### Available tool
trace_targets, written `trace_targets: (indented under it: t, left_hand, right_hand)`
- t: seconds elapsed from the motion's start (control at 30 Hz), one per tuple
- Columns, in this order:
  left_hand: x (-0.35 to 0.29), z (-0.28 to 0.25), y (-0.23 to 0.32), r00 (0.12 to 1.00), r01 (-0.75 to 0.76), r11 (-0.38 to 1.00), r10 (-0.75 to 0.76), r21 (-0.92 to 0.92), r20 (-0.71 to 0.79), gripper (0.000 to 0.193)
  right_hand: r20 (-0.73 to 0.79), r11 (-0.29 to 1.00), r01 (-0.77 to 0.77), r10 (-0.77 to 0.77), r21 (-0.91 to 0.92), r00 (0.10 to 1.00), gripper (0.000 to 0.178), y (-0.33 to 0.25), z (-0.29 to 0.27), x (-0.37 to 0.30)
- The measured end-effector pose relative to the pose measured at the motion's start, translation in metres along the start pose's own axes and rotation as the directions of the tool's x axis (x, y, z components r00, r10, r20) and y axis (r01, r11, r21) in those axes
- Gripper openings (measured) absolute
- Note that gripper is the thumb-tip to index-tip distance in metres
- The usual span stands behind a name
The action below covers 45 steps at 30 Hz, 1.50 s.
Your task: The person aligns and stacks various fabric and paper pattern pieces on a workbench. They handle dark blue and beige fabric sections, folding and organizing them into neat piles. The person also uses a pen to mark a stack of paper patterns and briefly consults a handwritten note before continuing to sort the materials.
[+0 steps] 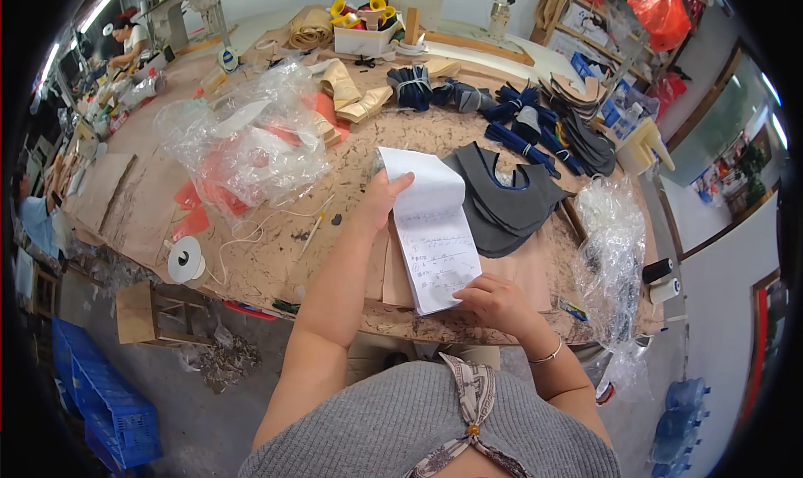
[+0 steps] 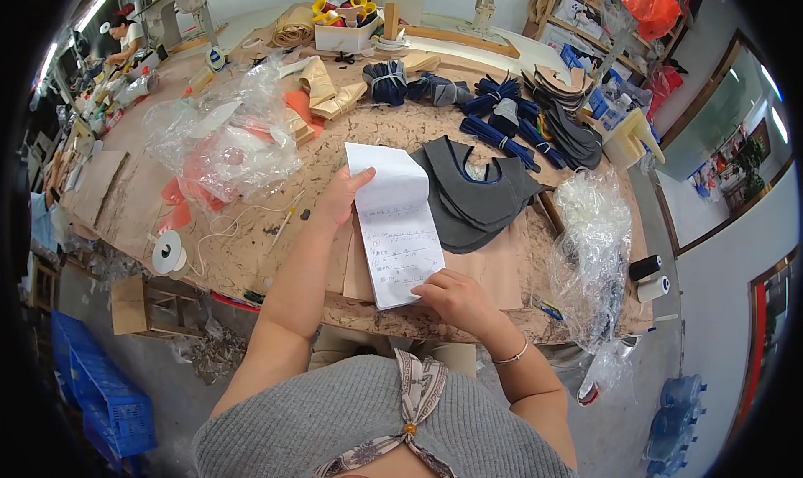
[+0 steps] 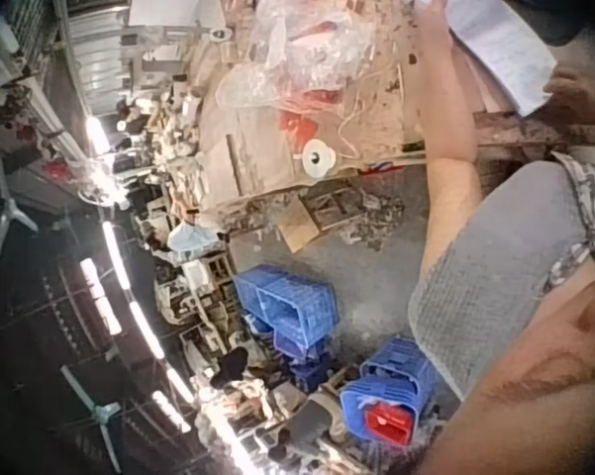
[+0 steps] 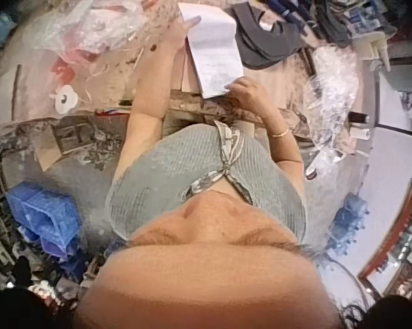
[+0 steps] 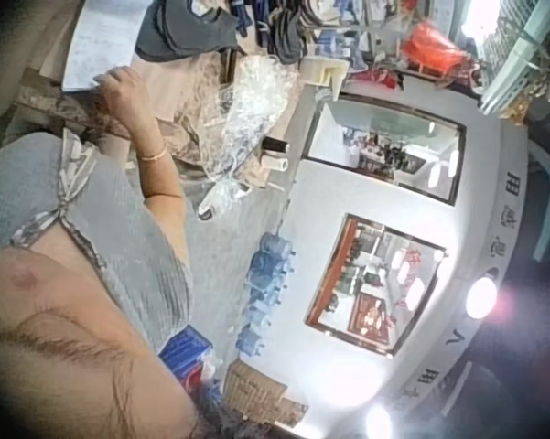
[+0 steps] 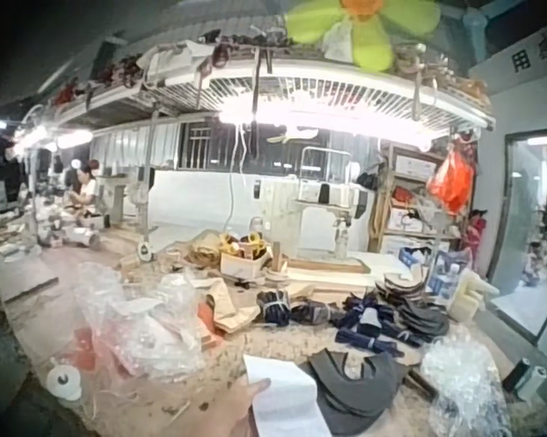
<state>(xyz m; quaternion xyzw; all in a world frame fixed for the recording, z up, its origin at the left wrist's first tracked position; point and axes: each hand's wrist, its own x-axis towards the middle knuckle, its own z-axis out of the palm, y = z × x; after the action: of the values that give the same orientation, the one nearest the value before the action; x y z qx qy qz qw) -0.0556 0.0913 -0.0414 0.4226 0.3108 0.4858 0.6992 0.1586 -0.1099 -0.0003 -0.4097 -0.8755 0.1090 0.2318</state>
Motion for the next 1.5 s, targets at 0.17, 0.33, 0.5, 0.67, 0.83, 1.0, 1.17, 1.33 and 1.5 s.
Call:
trace_targets:
  t: [0.17, 0.33, 0.5, 0.67, 0.83, 1.0, 1.17, 1.33, 1.5]
  left_hand:
    - [0.0, 0.0, -0.001, 1.0, -0.021, 1.0, 0.021, 0.012, 0.01, 0.039]
    - [0.001, -0.001, -0.005, 1.0, -0.024, 0.999, 0.024, 0.021, 0.011, 0.042]
    - [-0.004, 0.005, 0.004, 0.999, 0.01, 1.0, -0.011, 0.023, 0.038, 0.05]
    - [-0.005, 0.006, 0.002, 0.991, -0.11, 0.989, 0.116, -0.094, 0.066, 0.065]
    - [-0.002, -0.004, 0.001, 0.983, -0.13, 0.983, 0.111, 0.127, 0.147, 0.059]
    - [-0.003, -0.005, 0.002, 0.999, 0.031, 0.843, -0.041, 0.537, 0.007, 0.047]
    - [0.005, -0.007, -0.006, 0.996, 0.092, 0.825, -0.067, 0.557, -0.066, 0.039]
    - [0.0, -0.006, -0.005, 1.0, 0.003, 0.866, -0.009, 0.5, 0.01, 0.037]
    - [-0.003, -0.008, -0.009, 1.0, 0.022, 0.929, -0.022, 0.37, -0.002, 0.036]
  right_hand:
    - [-0.032, 0.998, -0.014, 0.016, 0.059, 0.999, 0.009, 0.0, 0.005, 0.007]
    - [-0.085, 0.994, -0.094, 0.1, 0.064, 0.991, 0.008, 0.005, 0.001, 0.019]
    - [-0.363, 0.995, -0.019, -0.018, -0.099, 0.931, 0.005, 0.039, -0.046, 0.103]
    - [-0.297, 0.97, 0.052, -0.123, -0.236, 0.947, 0.011, 0.065, -0.084, 0.207]
    - [-0.155, 0.92, 0.015, -0.082, -0.393, 0.984, 0.013, 0.08, -0.08, 0.242]
    - [-0.124, 0.898, 0.041, -0.106, -0.438, 0.987, 0.013, 0.083, -0.067, 0.249]
    - [-0.18, 0.898, 0.048, -0.139, -0.437, 0.974, 0.014, 0.09, -0.061, 0.245]
    - [-0.278, 0.923, 0.051, -0.167, -0.382, 0.946, 0.018, 0.091, -0.053, 0.235]
    - [-0.353, 0.893, 0.126, -0.296, -0.432, 0.888, 0.03, 0.078, -0.043, 0.208]
